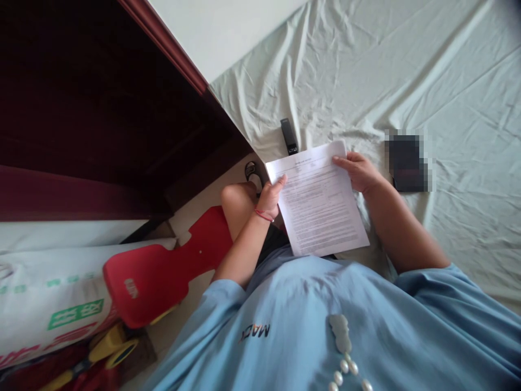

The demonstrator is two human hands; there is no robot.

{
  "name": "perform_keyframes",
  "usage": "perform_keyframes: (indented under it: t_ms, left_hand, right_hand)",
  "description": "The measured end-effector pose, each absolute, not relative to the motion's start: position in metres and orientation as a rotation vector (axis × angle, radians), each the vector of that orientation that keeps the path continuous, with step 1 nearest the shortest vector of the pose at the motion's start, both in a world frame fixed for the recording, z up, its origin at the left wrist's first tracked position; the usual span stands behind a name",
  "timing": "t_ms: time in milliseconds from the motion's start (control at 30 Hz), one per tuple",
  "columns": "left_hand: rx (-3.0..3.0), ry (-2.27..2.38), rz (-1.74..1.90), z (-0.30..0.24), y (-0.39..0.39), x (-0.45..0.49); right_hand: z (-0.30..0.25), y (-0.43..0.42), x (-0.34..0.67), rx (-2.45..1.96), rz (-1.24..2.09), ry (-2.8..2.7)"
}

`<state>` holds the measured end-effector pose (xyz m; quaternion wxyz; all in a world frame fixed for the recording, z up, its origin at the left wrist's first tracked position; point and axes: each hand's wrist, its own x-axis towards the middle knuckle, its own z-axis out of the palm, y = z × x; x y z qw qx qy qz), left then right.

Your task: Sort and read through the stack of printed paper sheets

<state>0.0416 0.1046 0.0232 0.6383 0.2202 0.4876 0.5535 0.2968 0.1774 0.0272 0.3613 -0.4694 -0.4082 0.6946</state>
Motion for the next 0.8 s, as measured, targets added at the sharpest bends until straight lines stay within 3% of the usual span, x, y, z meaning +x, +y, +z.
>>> perform_keyframes:
  t_ms: [333, 633, 800]
  left_hand:
    - [0.632, 1.124, 1.206, 0.031, 0.088, 0.036]
    - [0.638, 1.124, 1.169, 0.028, 0.083, 0.039]
    - [0.635, 1.107, 1.153, 0.024, 0.083, 0.040]
  right_hand:
    - [0.033, 0.166, 0.303, -1.125, 1.863, -1.097]
    - [0.063, 0.182, 0.309, -1.249, 0.900, -1.848]
    - [0.079, 0.192, 0.310, -1.174, 0.649, -2.256]
